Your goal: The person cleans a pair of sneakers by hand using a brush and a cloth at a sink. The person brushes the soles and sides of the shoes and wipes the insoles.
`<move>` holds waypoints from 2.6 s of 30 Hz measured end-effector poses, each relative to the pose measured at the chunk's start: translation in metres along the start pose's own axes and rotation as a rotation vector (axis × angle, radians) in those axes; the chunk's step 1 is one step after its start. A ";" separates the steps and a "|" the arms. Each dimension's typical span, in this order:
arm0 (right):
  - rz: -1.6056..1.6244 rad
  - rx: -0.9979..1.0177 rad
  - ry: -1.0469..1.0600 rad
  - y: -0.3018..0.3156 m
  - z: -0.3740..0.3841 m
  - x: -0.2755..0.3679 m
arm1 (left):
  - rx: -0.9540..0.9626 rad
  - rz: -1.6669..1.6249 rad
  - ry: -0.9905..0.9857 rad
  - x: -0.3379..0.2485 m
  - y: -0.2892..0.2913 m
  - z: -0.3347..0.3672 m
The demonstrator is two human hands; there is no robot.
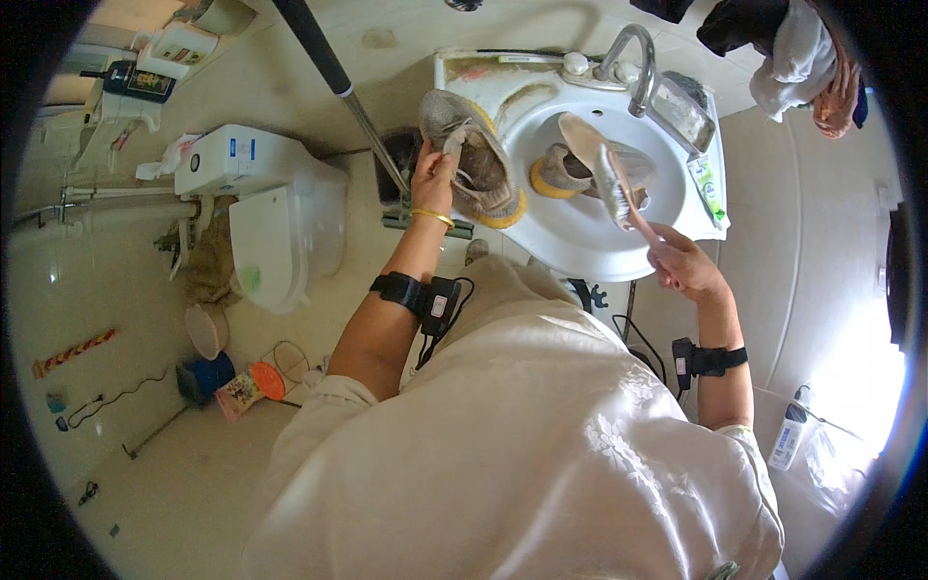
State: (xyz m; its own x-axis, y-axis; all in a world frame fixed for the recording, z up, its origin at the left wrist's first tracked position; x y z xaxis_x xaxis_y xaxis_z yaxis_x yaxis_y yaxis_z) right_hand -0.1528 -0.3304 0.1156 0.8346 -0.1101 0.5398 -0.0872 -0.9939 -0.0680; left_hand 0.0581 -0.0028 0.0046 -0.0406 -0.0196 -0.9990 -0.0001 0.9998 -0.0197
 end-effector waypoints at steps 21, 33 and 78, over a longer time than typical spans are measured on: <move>-1.539 -0.901 -0.087 0.162 0.034 0.143 | 0.390 0.350 -0.186 -0.007 -0.002 0.036; -0.587 -0.676 0.108 0.197 0.036 0.072 | 0.293 1.072 -0.098 0.008 -0.022 0.061; -1.643 -0.534 0.670 -0.206 0.036 0.120 | 0.352 0.937 0.043 0.005 -0.009 -0.009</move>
State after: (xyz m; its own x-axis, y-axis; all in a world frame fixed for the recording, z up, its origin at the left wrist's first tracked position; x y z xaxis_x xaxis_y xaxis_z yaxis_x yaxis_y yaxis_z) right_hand -0.0147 -0.1389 0.1640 -0.0688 0.9976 -0.0085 0.2356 0.0246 0.9715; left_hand 0.0492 -0.0114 0.0000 0.0911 0.7831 -0.6152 0.3460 0.5543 0.7569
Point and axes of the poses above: each hand's wrist, its own z-axis towards the middle knuckle, its own y-axis out of the back of the hand, x = y × z, the point moved 6 cm from there along z, towards the middle knuckle, and after that the axes turned 9 degrees about -y, right-handed, at the moved point
